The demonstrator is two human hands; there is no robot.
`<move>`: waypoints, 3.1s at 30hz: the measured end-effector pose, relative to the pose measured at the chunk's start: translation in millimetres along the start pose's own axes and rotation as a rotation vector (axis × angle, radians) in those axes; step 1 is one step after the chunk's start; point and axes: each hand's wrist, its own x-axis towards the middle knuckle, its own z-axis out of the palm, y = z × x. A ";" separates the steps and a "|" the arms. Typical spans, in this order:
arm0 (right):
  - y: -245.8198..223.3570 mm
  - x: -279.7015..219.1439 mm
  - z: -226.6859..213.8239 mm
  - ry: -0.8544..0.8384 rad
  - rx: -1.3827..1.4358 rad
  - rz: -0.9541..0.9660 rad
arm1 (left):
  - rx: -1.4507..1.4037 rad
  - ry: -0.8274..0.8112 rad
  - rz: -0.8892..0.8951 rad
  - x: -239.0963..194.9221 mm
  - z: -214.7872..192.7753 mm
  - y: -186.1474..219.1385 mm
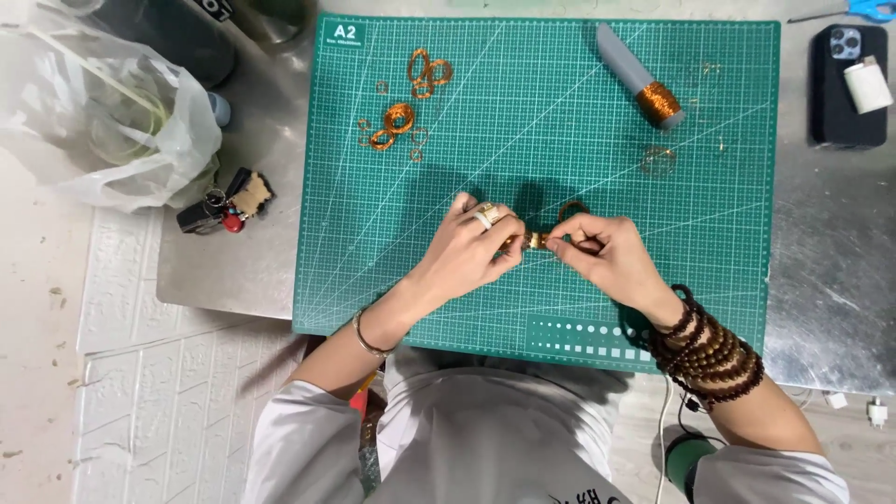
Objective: Winding copper wire around a small motor rotor and fitting metal rings onto the shaft.
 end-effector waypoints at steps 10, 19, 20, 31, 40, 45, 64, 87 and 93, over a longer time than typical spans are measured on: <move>1.8 3.3 -7.0 0.086 0.034 0.006 | -0.157 -0.207 -0.177 2.6 -29.2 -4.1; 2.4 7.0 -6.3 0.104 0.013 0.014 | -0.136 -0.386 -0.237 -4.8 -19.8 -15.6; 1.9 5.9 -6.0 0.100 0.029 0.022 | -0.128 -0.386 -0.238 -6.4 -19.3 -14.4; -0.2 10.2 -6.5 0.072 0.046 0.031 | -0.179 -0.414 -0.245 -0.3 -21.9 -17.8; 6.8 6.1 -3.8 0.059 0.031 0.026 | -0.184 -0.446 -0.251 -0.2 -25.6 -15.3; 3.7 6.7 -7.2 0.081 0.026 0.028 | -0.168 -0.498 -0.283 -3.8 -23.6 -16.5; 23.0 46.1 -38.3 0.064 -0.128 0.045 | -0.204 -0.436 -0.243 27.4 -9.1 -62.2; 12.1 54.6 -40.2 -0.087 -0.303 -0.019 | -0.149 -0.449 -0.133 20.1 -1.0 -76.7; 7.0 55.0 -34.3 -0.029 -0.288 -0.085 | -0.220 -0.502 -0.243 26.8 -6.8 -73.3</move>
